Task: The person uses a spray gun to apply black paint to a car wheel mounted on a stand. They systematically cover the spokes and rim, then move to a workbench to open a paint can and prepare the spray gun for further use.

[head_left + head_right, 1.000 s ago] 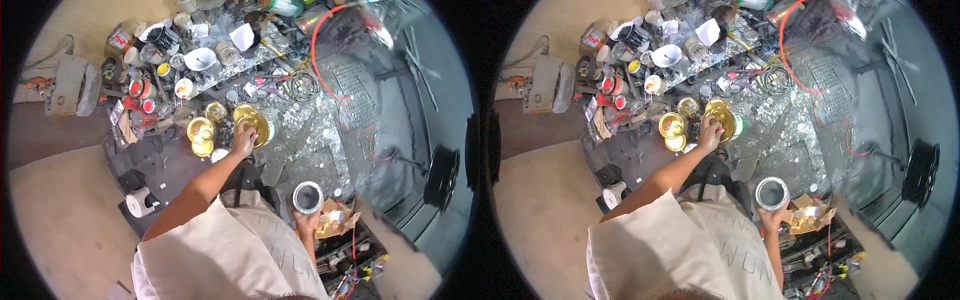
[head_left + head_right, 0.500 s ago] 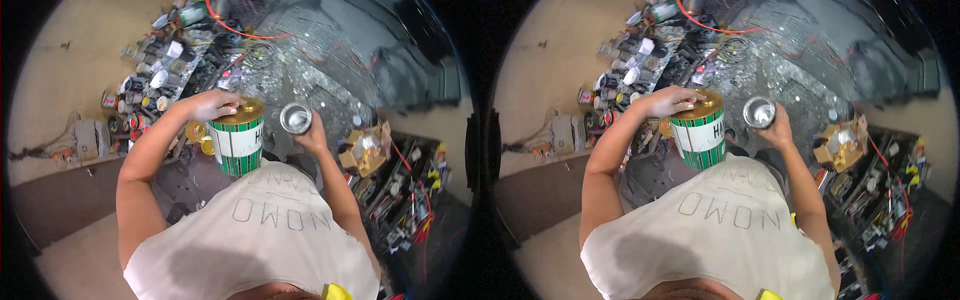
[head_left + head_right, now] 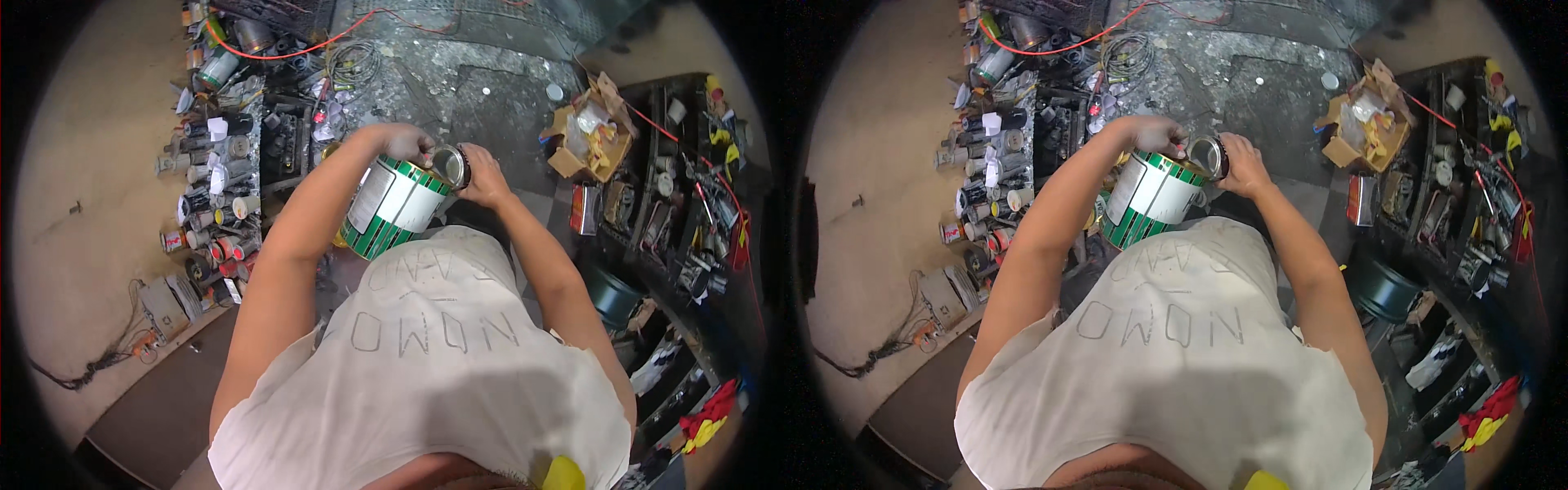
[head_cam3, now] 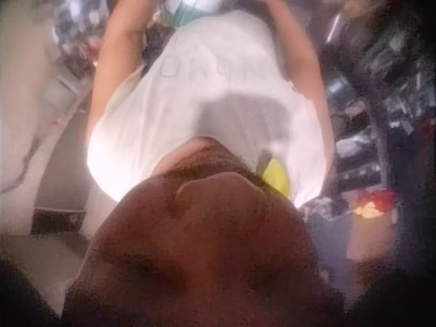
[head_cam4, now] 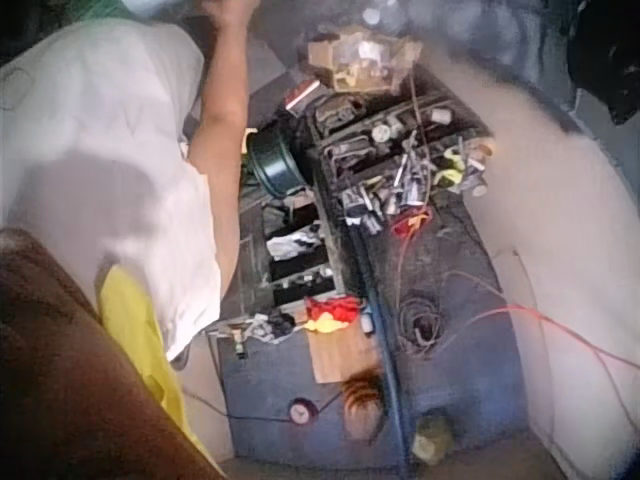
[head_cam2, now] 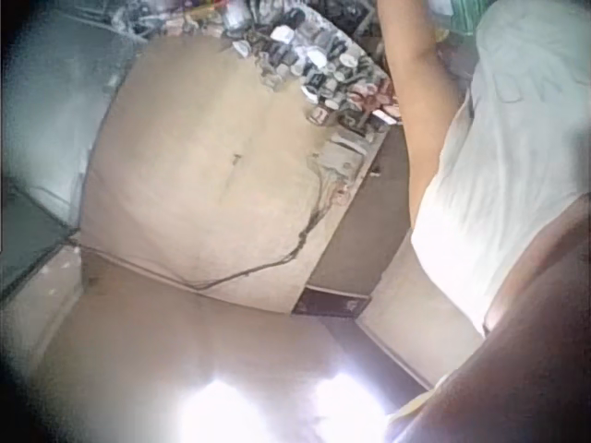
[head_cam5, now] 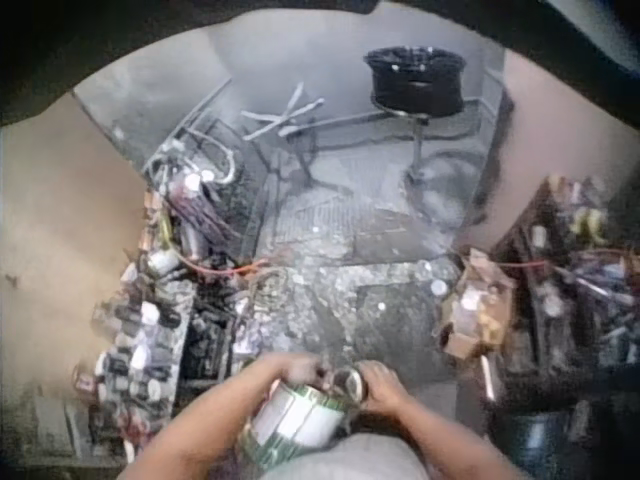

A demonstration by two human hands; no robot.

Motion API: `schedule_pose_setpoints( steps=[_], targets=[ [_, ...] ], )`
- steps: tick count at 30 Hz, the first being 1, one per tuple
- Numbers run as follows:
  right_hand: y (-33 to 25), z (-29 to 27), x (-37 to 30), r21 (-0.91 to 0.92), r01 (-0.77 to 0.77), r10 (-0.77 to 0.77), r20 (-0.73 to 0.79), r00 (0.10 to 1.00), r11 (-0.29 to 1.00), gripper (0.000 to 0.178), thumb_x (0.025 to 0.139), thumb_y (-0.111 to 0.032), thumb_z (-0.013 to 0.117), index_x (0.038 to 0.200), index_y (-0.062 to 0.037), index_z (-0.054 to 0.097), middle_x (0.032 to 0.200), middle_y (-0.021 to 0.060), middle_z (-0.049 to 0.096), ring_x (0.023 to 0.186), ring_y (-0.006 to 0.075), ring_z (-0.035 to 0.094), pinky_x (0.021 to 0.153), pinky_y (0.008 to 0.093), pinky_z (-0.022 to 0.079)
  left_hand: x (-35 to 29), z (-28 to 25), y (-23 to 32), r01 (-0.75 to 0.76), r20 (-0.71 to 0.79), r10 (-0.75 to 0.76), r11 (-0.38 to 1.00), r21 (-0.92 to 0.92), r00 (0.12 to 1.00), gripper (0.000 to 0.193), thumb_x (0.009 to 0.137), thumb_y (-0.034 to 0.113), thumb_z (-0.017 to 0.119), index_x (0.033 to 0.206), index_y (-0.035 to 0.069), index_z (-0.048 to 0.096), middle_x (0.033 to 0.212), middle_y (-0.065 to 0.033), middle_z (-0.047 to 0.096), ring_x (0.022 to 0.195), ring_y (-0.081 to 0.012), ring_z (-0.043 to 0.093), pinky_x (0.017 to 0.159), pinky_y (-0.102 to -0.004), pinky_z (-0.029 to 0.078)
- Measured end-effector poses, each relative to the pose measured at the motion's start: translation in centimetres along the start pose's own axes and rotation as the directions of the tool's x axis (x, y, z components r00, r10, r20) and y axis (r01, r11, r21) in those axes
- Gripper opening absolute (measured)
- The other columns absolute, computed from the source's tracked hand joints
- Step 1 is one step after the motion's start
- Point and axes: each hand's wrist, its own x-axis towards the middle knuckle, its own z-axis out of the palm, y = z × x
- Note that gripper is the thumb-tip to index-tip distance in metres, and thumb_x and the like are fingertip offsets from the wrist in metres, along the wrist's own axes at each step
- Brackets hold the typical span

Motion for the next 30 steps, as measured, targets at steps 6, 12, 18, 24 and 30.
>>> schedule_pose_setpoints(
  steps=[6,12,18,24,30],
  targets=[
    [1.4,2.4,-1.8,0.029,-0.065,0.065,-0.015,0.998,0.997,0.098,0.060,-0.030,0.087,0.144,-0.0074,0.042,0.145,0.0173,0.048,0.138,0.0383,0.042,0.110,0.0518,0.039,4.6,-0.1,3.6,0.110,0.153,-0.169,0.936,0.335,0.974,0.031,0.088,0.028,0.069,0.112,0.009,0.072,0.095,-0.0099,0.074,0.085,-0.0221,0.065,0.077,-0.0386,0.050],
    [2.3,4.9,-2.9,0.138,-0.090,0.094,-0.026,0.995,0.986,0.099,0.063,-0.032,0.086,0.147,-0.0091,0.040,0.147,0.0171,0.047,0.139,0.0389,0.042,0.110,0.0548,0.040,6.2,0.5,5.1,0.134,0.209,-0.240,0.898,0.420,0.948,0.038,0.082,0.021,0.069,0.118,0.009,0.071,0.103,-0.0130,0.073,0.092,-0.0275,0.068,0.079,-0.0416,0.052],
    [3.1,5.4,-3.5,0.215,-0.102,0.111,-0.034,0.993,0.971,0.099,0.063,-0.033,0.086,0.146,-0.0074,0.040,0.147,0.0177,0.047,0.138,0.0393,0.042,0.111,0.0514,0.040,6.7,0.8,5.7,0.173,0.197,-0.280,0.884,0.434,0.939,0.041,0.080,0.020,0.069,0.119,0.009,0.070,0.108,-0.0140,0.073,0.095,-0.0287,0.069,0.081,-0.0418,0.053],
    [4.0,4.1,-4.0,0.183,-0.117,0.130,-0.064,0.989,0.976,0.095,0.060,-0.028,0.089,0.141,-0.0016,0.044,0.141,0.0231,0.051,0.133,0.0401,0.047,0.112,0.0455,0.040,7.4,1.3,6.3,0.164,0.193,-0.281,0.870,0.466,0.940,0.042,0.080,0.022,0.068,0.120,0.010,0.071,0.111,-0.0153,0.073,0.098,-0.0288,0.069,0.085,-0.0423,0.053],
    [4.4,3.1,-4.1,0.110,-0.241,0.240,0.020,0.971,0.964,0.090,0.057,-0.028,0.089,0.135,-0.0040,0.051,0.132,0.0228,0.057,0.125,0.0417,0.053,0.108,0.0467,0.043,11.5,2.7,1.4,0.045,0.280,-0.233,0.836,0.547,0.931,0.045,0.080,0.030,0.071,0.121,0.012,0.072,0.114,-0.0143,0.073,0.100,-0.0299,0.068,0.087,-0.0440,0.052]
  ],
)
